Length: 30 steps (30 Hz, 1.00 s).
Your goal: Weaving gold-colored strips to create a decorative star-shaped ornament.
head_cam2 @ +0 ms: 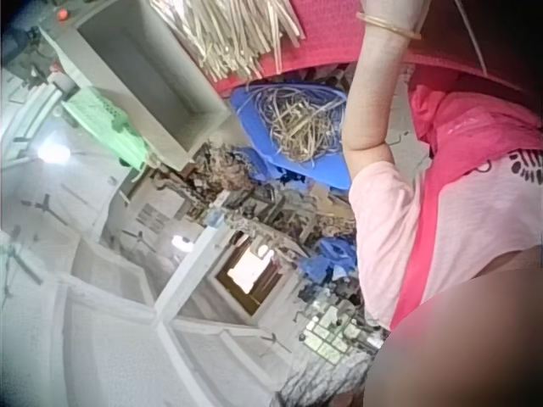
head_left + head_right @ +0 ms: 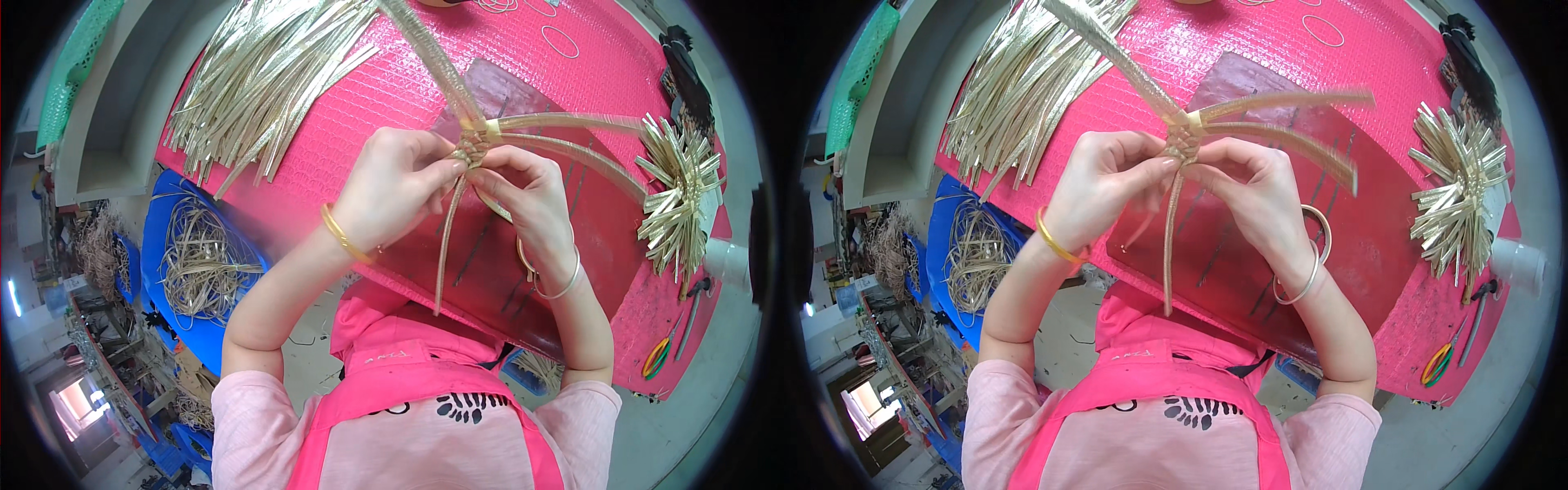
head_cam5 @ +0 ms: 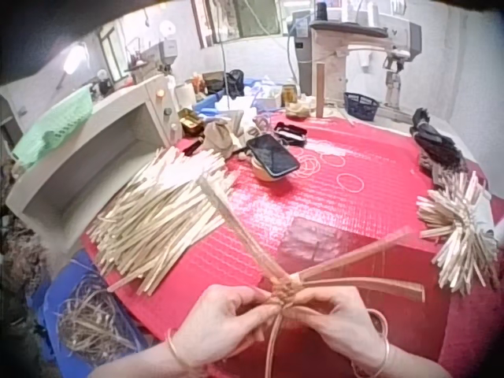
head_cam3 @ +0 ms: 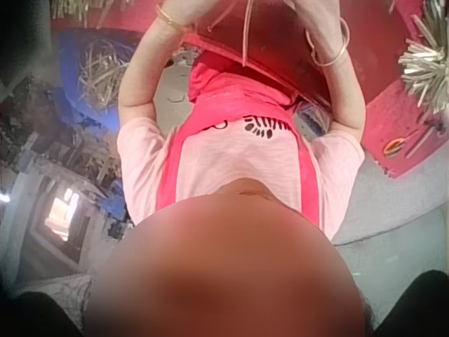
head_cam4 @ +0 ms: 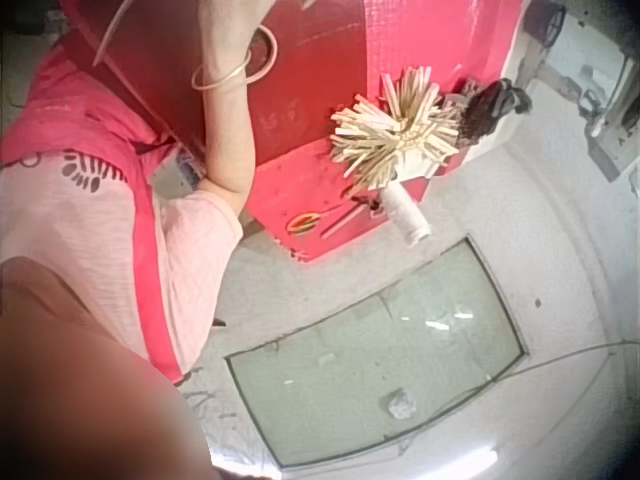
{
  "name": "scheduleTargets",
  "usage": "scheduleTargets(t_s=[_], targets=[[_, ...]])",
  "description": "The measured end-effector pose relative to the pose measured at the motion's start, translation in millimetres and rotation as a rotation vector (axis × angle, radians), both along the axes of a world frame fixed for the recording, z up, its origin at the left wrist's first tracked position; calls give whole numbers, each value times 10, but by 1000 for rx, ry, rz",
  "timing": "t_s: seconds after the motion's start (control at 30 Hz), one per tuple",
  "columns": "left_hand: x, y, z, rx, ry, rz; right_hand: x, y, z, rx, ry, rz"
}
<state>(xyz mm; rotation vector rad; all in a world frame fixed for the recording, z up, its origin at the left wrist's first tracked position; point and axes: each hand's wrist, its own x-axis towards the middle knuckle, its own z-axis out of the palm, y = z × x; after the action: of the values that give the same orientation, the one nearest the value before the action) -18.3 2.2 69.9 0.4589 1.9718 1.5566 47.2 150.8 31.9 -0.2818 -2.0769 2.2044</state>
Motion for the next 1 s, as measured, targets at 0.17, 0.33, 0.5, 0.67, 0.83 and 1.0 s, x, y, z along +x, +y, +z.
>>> scheduleTargets(t_s=[0.17,0.33,0.5,0.67,0.83,1.0], targets=[[-81,-106,-81,-54,73,-116,53,-16,84,222,-186,20],[-74,-58,-95,27,599,-139,86,27,24,-476,-160,124],[28,-72,-81,-22,576,-36,73,-24,37,-394,-34,86],[104,-94,34,199,-79,12,95,-68,129,-197,-16,47],[-37,-66,-14,161,-71,-35,106,-35,233,-49,-95,34],[-186,-40,107,-74,-28,-223,59,-80,254,821,326,-68]])
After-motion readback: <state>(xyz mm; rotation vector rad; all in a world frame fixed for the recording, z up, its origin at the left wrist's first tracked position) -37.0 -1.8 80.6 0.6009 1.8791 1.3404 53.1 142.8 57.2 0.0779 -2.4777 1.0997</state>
